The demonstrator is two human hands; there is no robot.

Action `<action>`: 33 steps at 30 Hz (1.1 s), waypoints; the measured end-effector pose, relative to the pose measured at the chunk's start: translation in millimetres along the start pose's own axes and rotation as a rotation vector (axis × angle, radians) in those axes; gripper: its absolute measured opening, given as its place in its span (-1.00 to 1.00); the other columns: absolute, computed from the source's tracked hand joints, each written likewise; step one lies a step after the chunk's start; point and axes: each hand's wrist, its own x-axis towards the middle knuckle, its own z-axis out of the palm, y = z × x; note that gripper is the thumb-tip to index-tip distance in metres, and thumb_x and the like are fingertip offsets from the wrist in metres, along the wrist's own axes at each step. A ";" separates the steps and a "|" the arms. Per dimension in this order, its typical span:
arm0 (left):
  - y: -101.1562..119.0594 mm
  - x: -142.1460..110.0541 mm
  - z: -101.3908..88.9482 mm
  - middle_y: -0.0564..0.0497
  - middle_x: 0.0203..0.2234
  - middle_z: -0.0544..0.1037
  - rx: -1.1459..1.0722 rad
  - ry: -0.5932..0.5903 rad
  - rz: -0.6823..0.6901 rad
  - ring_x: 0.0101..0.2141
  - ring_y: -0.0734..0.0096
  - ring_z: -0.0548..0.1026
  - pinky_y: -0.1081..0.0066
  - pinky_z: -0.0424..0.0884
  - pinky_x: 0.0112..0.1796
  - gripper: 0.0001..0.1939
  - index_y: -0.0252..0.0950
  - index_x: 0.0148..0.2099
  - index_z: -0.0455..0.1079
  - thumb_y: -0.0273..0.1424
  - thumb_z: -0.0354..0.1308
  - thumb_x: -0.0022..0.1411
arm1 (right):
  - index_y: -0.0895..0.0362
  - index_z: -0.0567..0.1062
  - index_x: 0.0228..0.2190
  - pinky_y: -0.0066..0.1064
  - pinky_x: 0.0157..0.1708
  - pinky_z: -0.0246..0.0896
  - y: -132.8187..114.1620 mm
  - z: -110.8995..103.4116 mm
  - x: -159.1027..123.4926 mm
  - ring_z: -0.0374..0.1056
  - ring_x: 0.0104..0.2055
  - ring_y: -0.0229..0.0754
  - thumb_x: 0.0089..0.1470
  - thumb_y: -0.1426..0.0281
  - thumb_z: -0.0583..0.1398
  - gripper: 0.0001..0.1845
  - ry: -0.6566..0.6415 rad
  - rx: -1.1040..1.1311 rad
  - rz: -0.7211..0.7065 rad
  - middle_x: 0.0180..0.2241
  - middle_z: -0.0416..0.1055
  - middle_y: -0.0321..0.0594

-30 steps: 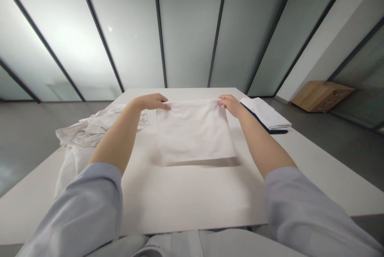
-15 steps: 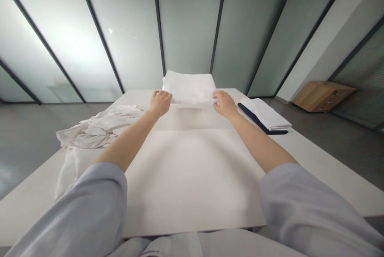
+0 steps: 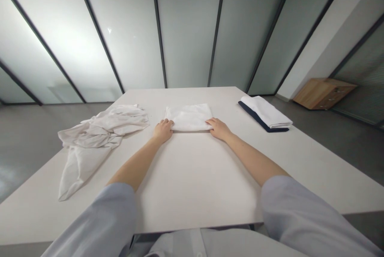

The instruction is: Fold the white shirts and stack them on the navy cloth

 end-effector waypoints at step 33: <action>-47.2 13.6 5.6 -0.08 -0.34 0.52 -0.519 0.478 -0.417 -0.24 0.19 0.49 0.23 0.38 -0.16 -0.58 -0.34 0.01 0.32 -0.42 -0.03 0.06 | 0.15 0.49 -0.07 -0.21 0.07 0.17 10.3 9.3 1.0 0.30 0.08 0.01 -0.06 0.49 0.20 -0.56 0.110 -0.034 0.018 0.06 0.38 -0.04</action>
